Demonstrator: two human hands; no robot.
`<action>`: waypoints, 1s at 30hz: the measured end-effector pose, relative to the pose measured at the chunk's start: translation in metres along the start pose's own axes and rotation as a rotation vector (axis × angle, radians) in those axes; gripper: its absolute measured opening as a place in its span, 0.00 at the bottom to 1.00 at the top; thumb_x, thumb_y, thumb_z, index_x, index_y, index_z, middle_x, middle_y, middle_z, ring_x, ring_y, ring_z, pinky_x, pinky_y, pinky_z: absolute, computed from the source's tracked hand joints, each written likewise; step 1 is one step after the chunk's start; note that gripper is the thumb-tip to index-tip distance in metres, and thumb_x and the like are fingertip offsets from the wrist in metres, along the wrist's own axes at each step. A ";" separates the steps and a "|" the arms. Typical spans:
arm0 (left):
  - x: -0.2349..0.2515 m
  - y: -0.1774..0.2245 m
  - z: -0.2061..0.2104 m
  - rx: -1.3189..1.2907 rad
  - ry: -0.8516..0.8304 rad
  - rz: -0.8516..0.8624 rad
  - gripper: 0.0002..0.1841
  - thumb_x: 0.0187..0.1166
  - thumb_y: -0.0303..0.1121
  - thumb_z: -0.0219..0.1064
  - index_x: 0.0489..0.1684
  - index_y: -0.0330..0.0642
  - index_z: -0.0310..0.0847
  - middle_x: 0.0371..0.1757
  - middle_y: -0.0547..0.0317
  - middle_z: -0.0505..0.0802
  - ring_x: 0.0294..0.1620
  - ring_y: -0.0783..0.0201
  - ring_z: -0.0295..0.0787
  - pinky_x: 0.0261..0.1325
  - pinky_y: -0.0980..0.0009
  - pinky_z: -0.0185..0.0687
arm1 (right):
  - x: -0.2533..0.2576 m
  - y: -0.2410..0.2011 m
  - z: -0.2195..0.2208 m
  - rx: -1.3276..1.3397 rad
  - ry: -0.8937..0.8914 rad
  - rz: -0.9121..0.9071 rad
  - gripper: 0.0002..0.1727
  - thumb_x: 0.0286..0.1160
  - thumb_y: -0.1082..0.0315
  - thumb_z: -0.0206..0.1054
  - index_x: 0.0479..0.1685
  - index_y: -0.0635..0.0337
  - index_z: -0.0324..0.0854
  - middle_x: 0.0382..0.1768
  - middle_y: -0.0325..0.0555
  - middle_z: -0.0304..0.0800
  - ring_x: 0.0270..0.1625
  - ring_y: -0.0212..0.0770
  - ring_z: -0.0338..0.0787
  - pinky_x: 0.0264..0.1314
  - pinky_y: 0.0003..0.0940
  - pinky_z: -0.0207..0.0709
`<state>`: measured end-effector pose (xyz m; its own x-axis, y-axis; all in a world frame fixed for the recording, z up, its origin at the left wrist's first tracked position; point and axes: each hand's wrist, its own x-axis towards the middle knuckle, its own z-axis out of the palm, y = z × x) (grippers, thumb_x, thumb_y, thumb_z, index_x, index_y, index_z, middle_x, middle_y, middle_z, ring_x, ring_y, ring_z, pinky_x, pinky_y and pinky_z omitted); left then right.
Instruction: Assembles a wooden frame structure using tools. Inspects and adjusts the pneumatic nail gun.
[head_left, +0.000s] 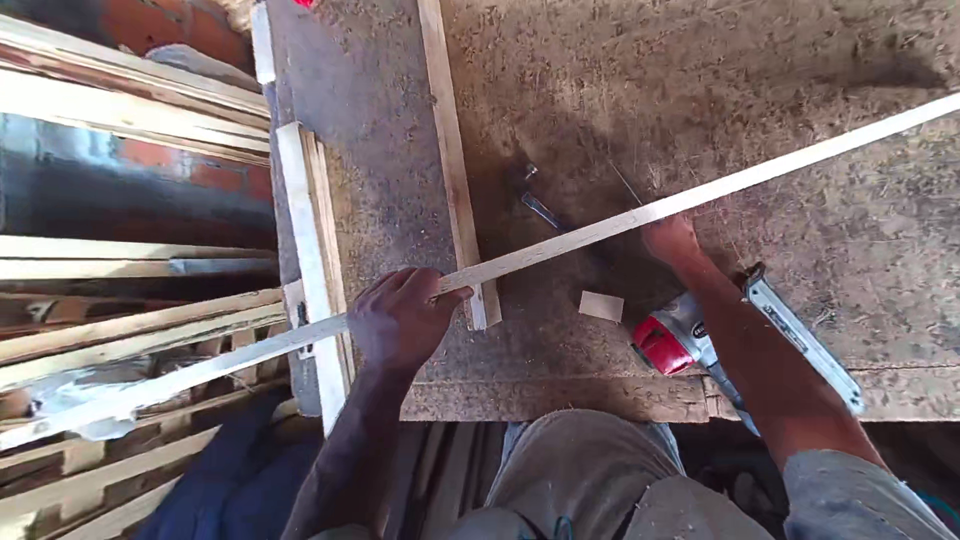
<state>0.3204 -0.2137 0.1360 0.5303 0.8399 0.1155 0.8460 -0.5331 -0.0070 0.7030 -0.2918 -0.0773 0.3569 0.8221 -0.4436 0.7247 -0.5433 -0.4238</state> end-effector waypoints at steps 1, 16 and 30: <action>0.009 0.001 0.000 -0.008 -0.013 -0.007 0.31 0.72 0.66 0.68 0.37 0.42 0.91 0.36 0.46 0.95 0.42 0.42 0.94 0.42 0.41 0.84 | -0.002 -0.030 0.015 -0.063 -0.061 -0.067 0.23 0.90 0.60 0.53 0.72 0.68 0.77 0.71 0.74 0.80 0.76 0.74 0.77 0.73 0.72 0.69; 0.104 0.019 -0.009 -0.120 -0.204 0.237 0.11 0.81 0.43 0.69 0.49 0.48 0.89 0.44 0.56 0.94 0.51 0.53 0.92 0.46 0.55 0.88 | -0.126 -0.103 0.002 0.159 -0.414 -0.029 0.32 0.48 0.59 0.86 0.55 0.62 0.81 0.35 0.54 0.88 0.36 0.54 0.90 0.39 0.62 0.84; 0.121 0.033 0.000 0.060 -0.447 0.282 0.24 0.84 0.53 0.65 0.59 0.39 0.86 0.53 0.30 0.92 0.57 0.26 0.89 0.53 0.24 0.77 | -0.206 -0.280 0.091 0.263 -0.663 -0.635 0.19 0.59 0.63 0.82 0.39 0.68 0.83 0.28 0.55 0.85 0.31 0.55 0.88 0.30 0.60 0.78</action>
<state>0.4129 -0.1296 0.1501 0.6985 0.6331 -0.3336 0.6619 -0.7488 -0.0351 0.3730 -0.3250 0.0611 -0.5229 0.7565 -0.3927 0.4836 -0.1161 -0.8676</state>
